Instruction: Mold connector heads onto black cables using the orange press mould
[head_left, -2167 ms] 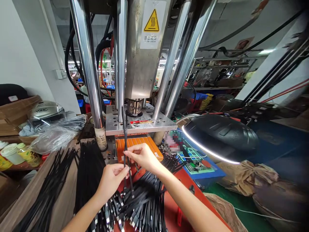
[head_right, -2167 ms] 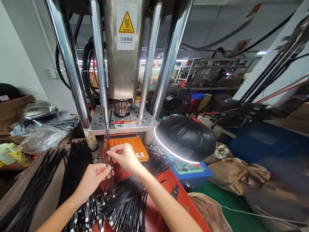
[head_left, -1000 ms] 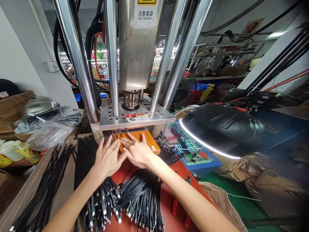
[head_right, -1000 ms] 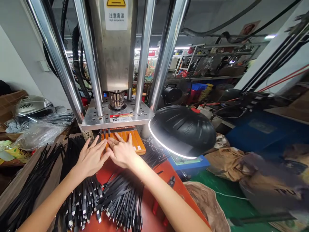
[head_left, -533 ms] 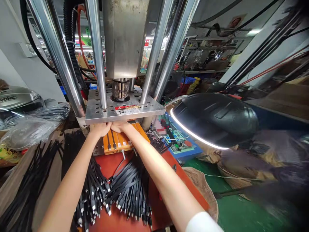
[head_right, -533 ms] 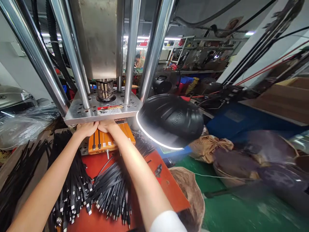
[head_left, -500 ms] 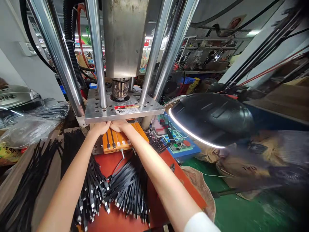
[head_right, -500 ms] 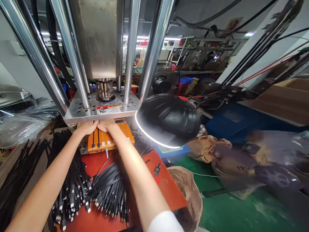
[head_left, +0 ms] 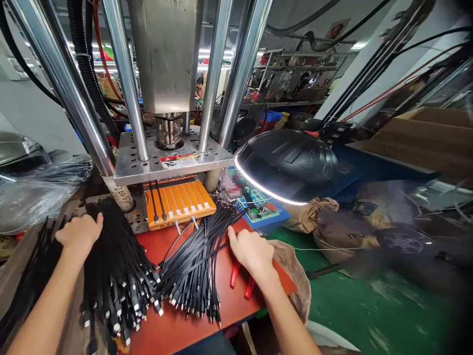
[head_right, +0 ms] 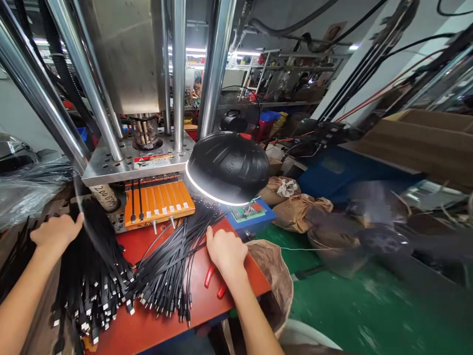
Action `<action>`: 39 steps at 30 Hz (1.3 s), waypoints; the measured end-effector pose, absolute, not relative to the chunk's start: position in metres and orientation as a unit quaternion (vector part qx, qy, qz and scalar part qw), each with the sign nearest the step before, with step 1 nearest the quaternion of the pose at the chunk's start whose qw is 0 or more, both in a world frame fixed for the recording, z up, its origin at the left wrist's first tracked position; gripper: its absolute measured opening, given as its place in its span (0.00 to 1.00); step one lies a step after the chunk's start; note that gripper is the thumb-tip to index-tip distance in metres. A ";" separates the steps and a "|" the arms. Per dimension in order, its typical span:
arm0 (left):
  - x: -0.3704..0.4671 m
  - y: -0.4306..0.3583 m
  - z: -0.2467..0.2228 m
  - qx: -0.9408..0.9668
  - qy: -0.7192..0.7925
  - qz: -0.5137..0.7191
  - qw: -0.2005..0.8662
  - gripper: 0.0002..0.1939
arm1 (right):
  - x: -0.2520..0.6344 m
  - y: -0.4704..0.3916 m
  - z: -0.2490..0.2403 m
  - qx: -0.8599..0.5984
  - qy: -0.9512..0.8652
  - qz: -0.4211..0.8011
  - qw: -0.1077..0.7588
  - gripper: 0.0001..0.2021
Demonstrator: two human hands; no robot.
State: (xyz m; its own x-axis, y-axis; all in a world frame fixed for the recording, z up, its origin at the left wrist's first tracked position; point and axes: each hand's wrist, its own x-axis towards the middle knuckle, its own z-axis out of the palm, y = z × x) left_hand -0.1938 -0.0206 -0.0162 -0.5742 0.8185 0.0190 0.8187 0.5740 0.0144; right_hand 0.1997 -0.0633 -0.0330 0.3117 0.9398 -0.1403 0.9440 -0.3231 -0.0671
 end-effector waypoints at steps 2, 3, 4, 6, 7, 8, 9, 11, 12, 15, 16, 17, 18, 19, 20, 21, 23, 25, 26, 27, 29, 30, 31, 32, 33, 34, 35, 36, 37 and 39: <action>-0.207 -0.024 -0.026 -0.459 -0.888 -0.027 -0.026 0.29 | 0.193 -0.061 -0.045 0.792 0.604 -0.089 0.015 0.24; -0.212 -0.027 -0.029 -0.467 -0.883 -0.041 -0.034 0.27 | 0.190 -0.060 -0.049 0.789 0.607 -0.097 0.013 0.23; -0.217 -0.030 -0.032 -0.473 -0.878 -0.060 -0.043 0.26 | 0.189 -0.061 -0.053 0.791 0.603 -0.108 0.006 0.22; -0.226 -0.036 -0.032 -0.484 -0.866 -0.110 -0.063 0.24 | 0.192 -0.066 -0.059 0.797 0.590 -0.124 -0.044 0.22; -0.230 -0.040 -0.030 -0.488 -0.858 -0.140 -0.075 0.23 | 0.195 -0.069 -0.060 0.793 0.589 -0.124 -0.096 0.24; -0.233 -0.043 -0.026 -0.492 -0.849 -0.173 -0.087 0.23 | 0.198 -0.072 -0.059 0.778 0.593 -0.126 -0.165 0.25; -0.234 -0.047 -0.021 -0.498 -0.836 -0.207 -0.099 0.24 | 0.201 -0.077 -0.057 0.751 0.598 -0.136 -0.242 0.26; -0.230 -0.055 -0.006 -0.513 -0.806 -0.271 -0.119 0.25 | 0.199 -0.086 -0.047 0.668 0.602 -0.211 -0.384 0.26; -0.225 -0.060 0.003 -0.522 -0.785 -0.307 -0.131 0.26 | 0.194 -0.090 -0.038 0.618 0.597 -0.270 -0.434 0.26; -0.194 -0.076 0.037 -0.527 -0.695 -0.460 -0.168 0.28 | 0.171 -0.099 -0.006 0.479 0.600 -0.400 -0.500 0.22; -0.182 -0.082 0.049 -0.518 -0.661 -0.514 -0.176 0.27 | 0.162 -0.100 0.005 0.440 0.621 -0.414 -0.500 0.19; -0.170 -0.088 0.061 -0.511 -0.633 -0.553 -0.180 0.25 | 0.153 -0.101 0.015 0.404 0.648 -0.420 -0.491 0.17; -0.159 -0.094 0.073 -0.511 -0.611 -0.575 -0.187 0.22 | 0.146 -0.100 0.024 0.370 0.674 -0.424 -0.479 0.15; -0.148 -0.100 0.084 -0.522 -0.597 -0.576 -0.198 0.19 | 0.139 -0.100 0.031 0.340 0.693 -0.429 -0.468 0.14; -0.139 -0.106 0.095 -0.543 -0.585 -0.561 -0.219 0.17 | 0.132 -0.100 0.038 0.317 0.706 -0.433 -0.462 0.13; -0.131 -0.111 0.105 -0.569 -0.570 -0.537 -0.248 0.15 | 0.127 -0.101 0.043 0.301 0.712 -0.438 -0.460 0.13; -0.119 -0.122 0.121 -0.622 -0.534 -0.491 -0.293 0.11 | 0.117 -0.103 0.053 0.281 0.713 -0.449 -0.458 0.12; -0.110 -0.134 0.134 -0.660 -0.500 -0.484 -0.283 0.07 | 0.109 -0.108 0.064 0.259 0.728 -0.444 -0.453 0.10; -0.105 -0.141 0.138 -0.670 -0.487 -0.496 -0.262 0.05 | 0.105 -0.111 0.069 0.247 0.743 -0.426 -0.454 0.10; -0.102 -0.148 0.142 -0.675 -0.478 -0.508 -0.239 0.02 | 0.102 -0.115 0.075 0.236 0.760 -0.397 -0.457 0.10; -0.095 -0.163 0.147 -0.679 -0.464 -0.528 -0.213 0.03 | 0.096 -0.123 0.084 0.227 0.788 -0.327 -0.470 0.13; -0.092 -0.170 0.148 -0.678 -0.457 -0.536 -0.212 0.05 | 0.094 -0.127 0.087 0.226 0.795 -0.300 -0.477 0.14; -0.090 -0.176 0.149 -0.676 -0.449 -0.543 -0.215 0.06 | 0.092 -0.132 0.089 0.226 0.797 -0.283 -0.483 0.14; -0.087 -0.181 0.149 -0.674 -0.442 -0.550 -0.220 0.07 | 0.090 -0.137 0.090 0.225 0.798 -0.272 -0.488 0.14; -0.085 -0.186 0.148 -0.670 -0.436 -0.557 -0.228 0.08 | 0.088 -0.142 0.090 0.225 0.799 -0.261 -0.493 0.13; -0.084 -0.189 0.147 -0.664 -0.431 -0.563 -0.237 0.08 | 0.086 -0.147 0.088 0.224 0.799 -0.250 -0.499 0.13; -0.082 -0.192 0.146 -0.658 -0.429 -0.567 -0.249 0.07 | 0.083 -0.152 0.086 0.224 0.798 -0.240 -0.505 0.13; -0.080 -0.195 0.144 -0.652 -0.430 -0.568 -0.260 0.06 | 0.081 -0.157 0.084 0.226 0.796 -0.229 -0.512 0.15; -0.079 -0.198 0.142 -0.646 -0.434 -0.567 -0.270 0.05 | 0.078 -0.161 0.081 0.229 0.794 -0.221 -0.518 0.17; -0.076 -0.202 0.139 -0.638 -0.448 -0.560 -0.281 0.03 | 0.073 -0.167 0.076 0.239 0.787 -0.213 -0.528 0.22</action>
